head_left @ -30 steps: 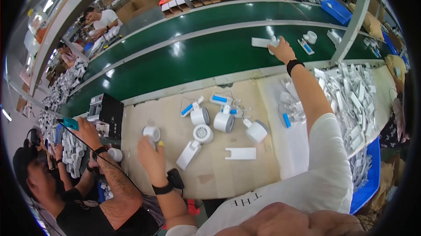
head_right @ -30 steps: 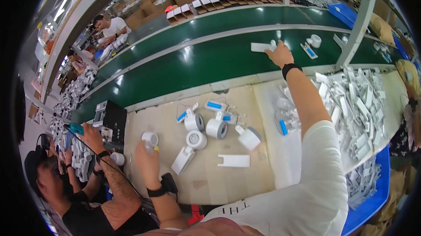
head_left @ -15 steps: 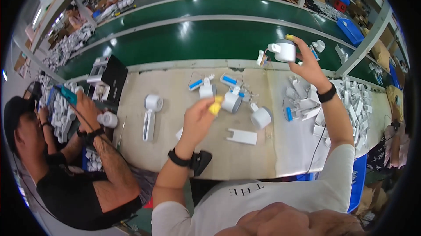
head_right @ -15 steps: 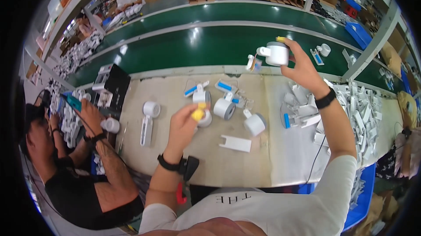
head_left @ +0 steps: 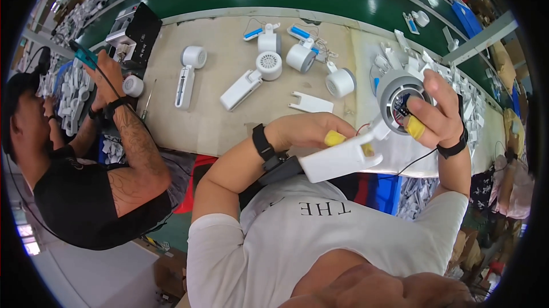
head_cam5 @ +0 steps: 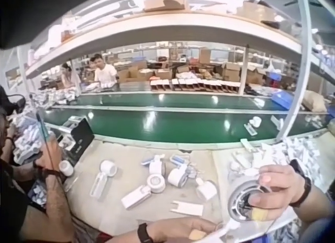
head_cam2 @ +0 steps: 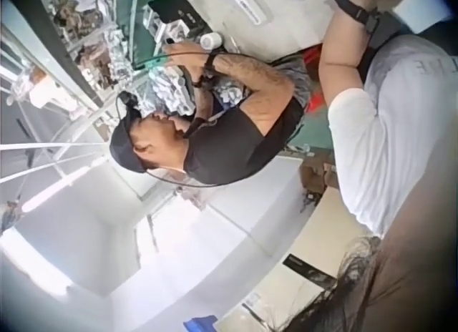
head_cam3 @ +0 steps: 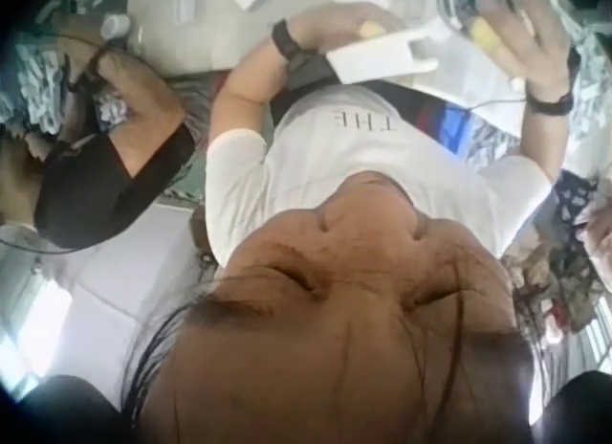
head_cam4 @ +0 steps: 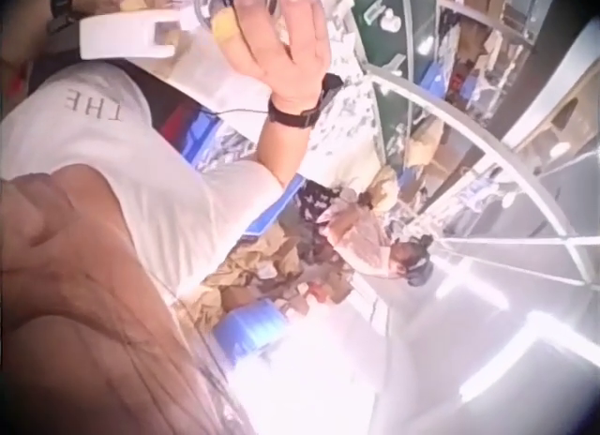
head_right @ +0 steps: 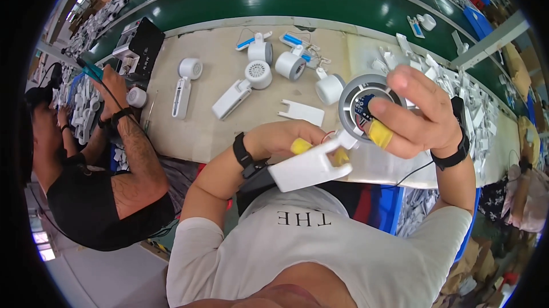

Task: The person assembles handheld fans by picking up a base, inserting a battery, and snapping on a plastic cover. They then attach a fan head to the base and place the completed unit on the table before starting the next one.

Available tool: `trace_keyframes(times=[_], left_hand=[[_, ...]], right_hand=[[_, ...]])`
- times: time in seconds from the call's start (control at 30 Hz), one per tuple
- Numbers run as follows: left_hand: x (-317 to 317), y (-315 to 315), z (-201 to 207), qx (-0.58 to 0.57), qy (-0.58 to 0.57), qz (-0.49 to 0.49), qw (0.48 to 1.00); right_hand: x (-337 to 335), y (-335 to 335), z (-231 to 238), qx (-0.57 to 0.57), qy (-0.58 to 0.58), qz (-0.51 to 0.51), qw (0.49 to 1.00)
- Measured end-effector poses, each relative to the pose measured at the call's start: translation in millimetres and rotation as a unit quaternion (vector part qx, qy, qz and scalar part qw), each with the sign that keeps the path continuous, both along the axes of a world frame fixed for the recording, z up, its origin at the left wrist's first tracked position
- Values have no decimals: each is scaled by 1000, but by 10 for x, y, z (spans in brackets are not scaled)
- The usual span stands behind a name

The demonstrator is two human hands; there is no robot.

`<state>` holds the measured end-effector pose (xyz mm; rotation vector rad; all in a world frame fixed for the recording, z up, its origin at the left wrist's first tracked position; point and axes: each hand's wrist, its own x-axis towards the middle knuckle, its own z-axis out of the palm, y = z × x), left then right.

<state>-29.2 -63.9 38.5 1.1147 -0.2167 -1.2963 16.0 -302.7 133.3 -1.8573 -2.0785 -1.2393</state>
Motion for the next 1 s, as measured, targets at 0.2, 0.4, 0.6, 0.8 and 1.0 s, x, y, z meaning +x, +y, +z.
trace_keyframes(times=[0.2, 0.4, 0.6, 0.8, 1.0], left_hand=[[-153, -138, -111, -272, 26, 50, 961], [-121, -183, -172, -39, -201, -53, 977], [-58, -97, -282, 19, -404, 323, 856], [-123, -76, -158, -176, -154, 322, 918], [-115, -117, -234, -96, -172, 322, 926]], right_hand=[[-89, -121, -75, 3, 70, -48, 996], [-81, -61, -177, -70, -57, -25, 996], [-170, -166, -455, 9, 385, -183, 904], [-251, -214, -592, 50, 646, -178, 741], [-178, -203, -533, 20, 481, -178, 858]])
